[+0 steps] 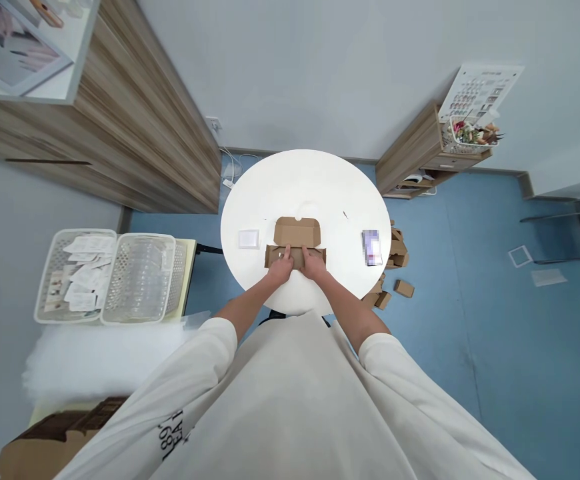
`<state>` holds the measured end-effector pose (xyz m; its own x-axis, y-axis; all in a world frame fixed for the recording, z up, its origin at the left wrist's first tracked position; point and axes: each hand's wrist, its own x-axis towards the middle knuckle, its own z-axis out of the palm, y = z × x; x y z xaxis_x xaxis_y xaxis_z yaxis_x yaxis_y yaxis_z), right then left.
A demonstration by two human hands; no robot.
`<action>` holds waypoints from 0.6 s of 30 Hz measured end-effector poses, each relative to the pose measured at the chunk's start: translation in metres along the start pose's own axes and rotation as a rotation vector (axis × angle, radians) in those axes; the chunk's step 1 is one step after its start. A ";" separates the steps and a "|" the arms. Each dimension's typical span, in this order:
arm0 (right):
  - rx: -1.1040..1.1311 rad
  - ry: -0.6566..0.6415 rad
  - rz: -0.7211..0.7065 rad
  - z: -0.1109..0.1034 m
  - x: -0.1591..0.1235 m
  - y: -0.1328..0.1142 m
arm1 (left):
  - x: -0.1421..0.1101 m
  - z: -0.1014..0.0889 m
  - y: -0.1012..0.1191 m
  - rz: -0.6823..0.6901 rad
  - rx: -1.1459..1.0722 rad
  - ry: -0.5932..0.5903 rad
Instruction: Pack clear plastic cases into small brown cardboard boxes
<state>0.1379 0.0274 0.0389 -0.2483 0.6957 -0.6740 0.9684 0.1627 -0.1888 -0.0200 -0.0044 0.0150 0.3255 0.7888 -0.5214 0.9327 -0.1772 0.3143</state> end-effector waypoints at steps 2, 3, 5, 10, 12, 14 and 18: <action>0.007 -0.013 0.014 -0.001 -0.001 -0.002 | -0.001 -0.001 -0.001 -0.001 -0.014 -0.002; 0.012 -0.021 0.022 -0.001 -0.001 -0.004 | -0.002 -0.001 -0.001 0.002 -0.023 0.002; 0.020 -0.035 0.035 -0.002 -0.002 -0.005 | -0.008 -0.003 -0.004 0.020 -0.038 0.033; 0.013 -0.033 0.033 -0.003 -0.001 -0.007 | -0.037 -0.005 -0.018 0.006 -0.047 0.248; 0.010 -0.030 0.040 -0.003 0.001 -0.007 | -0.049 -0.005 -0.025 -0.084 -0.058 0.315; 0.016 -0.036 0.043 -0.003 0.001 -0.008 | -0.056 -0.005 -0.032 -0.197 -0.078 0.348; 0.035 -0.034 0.017 -0.001 -0.002 -0.009 | -0.052 -0.006 -0.043 -0.308 -0.106 0.343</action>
<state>0.1300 0.0256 0.0429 -0.2327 0.6743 -0.7008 0.9714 0.1257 -0.2015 -0.0783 -0.0342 0.0328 -0.0502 0.9472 -0.3168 0.9509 0.1423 0.2747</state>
